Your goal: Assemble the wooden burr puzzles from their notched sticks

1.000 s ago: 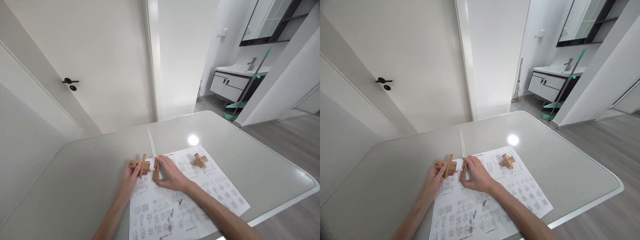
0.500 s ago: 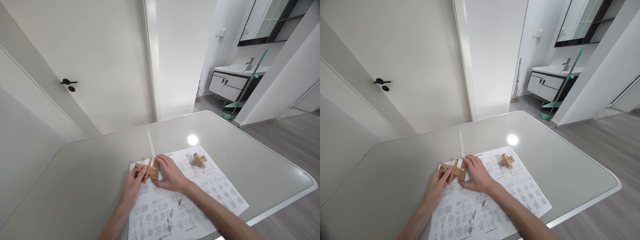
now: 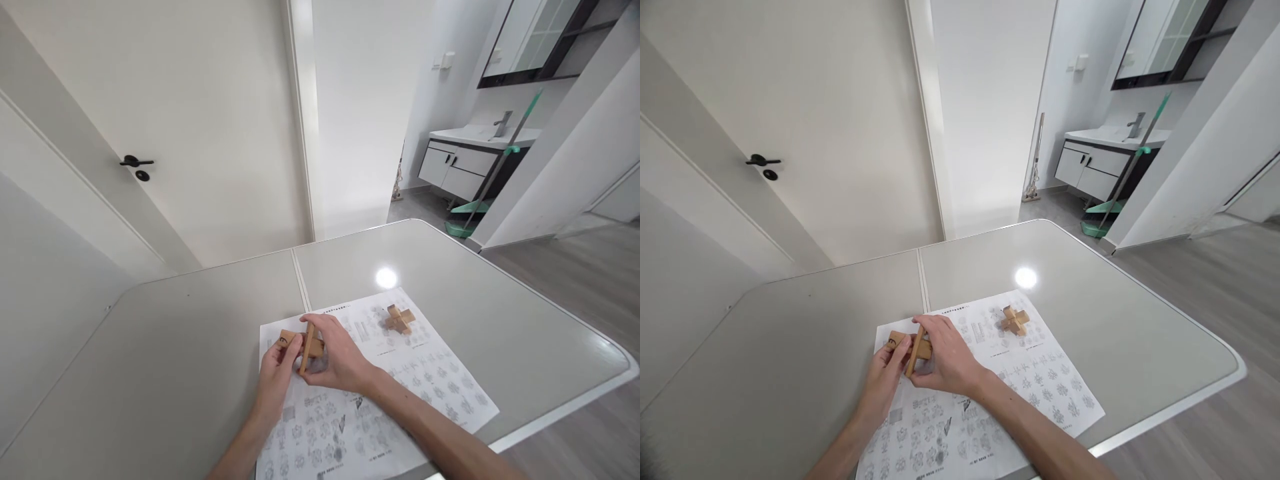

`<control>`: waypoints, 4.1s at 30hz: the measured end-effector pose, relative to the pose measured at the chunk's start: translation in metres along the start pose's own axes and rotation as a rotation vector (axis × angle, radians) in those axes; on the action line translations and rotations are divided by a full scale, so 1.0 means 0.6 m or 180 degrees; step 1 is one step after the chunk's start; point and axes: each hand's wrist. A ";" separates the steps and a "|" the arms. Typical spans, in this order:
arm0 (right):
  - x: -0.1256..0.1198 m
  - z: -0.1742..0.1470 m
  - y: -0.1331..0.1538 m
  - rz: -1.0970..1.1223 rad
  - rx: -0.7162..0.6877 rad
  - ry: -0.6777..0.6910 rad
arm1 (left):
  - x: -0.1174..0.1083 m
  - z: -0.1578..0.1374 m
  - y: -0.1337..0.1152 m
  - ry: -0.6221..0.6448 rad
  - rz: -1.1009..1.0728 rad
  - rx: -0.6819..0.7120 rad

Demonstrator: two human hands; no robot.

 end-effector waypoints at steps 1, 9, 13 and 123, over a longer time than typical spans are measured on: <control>-0.001 -0.001 0.000 0.0012 0.0034 -0.0031 | -0.001 0.000 -0.002 0.0035 0.0098 0.0076; -0.005 -0.005 -0.006 0.0038 0.0057 -0.0109 | -0.015 0.017 -0.011 0.0062 0.0015 0.0457; -0.012 -0.007 -0.011 0.0072 0.0237 -0.0100 | -0.044 0.040 -0.020 -0.0337 -0.0586 0.0510; 0.008 -0.021 -0.043 -0.0349 0.0382 0.0952 | -0.027 0.010 0.028 0.1123 0.3686 0.2862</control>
Point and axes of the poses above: each hand's wrist, its own z-axis towards the middle knuckle, its own x-axis out of the palm, y = z × x, and after that the axes turned 1 degree about -x, right-handed
